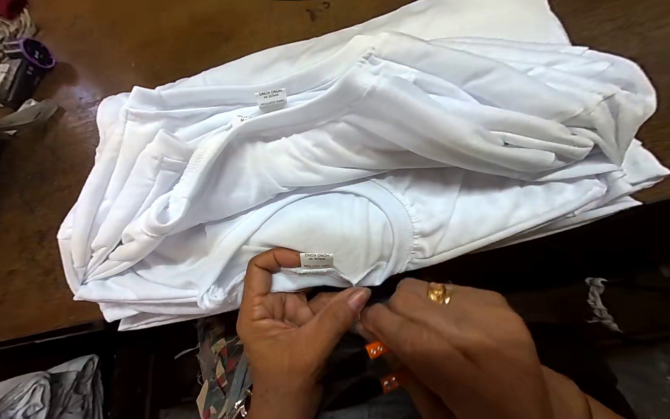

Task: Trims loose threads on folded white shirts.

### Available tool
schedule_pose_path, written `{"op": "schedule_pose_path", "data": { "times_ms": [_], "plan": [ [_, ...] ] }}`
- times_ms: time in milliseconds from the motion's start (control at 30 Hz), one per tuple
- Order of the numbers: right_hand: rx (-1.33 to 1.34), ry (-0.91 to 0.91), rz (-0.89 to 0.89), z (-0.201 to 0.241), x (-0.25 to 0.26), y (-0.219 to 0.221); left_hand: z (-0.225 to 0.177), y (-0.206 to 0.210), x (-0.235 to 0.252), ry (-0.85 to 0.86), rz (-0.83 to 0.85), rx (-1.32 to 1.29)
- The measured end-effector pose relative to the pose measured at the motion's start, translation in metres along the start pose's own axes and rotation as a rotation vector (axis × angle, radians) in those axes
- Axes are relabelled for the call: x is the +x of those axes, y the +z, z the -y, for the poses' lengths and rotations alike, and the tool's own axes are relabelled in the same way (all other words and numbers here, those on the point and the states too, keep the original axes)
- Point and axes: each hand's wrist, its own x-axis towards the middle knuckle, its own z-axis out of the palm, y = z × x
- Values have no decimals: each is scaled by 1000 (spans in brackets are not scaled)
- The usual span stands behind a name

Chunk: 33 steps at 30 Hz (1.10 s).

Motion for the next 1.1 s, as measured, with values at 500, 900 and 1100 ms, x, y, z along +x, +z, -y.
{"op": "schedule_pose_path", "data": {
  "times_ms": [500,900,1100],
  "plan": [
    [-261,156,-94,-10,-18,-5,-25,0,-14,-168,-72,-84],
    [-43,224,-145,-19,0,1,-24,-4,-20,-112,-34,14],
    [377,424,-221,-21,-5,-8,-25,-38,-32,-10,179,220]
  ]
}}
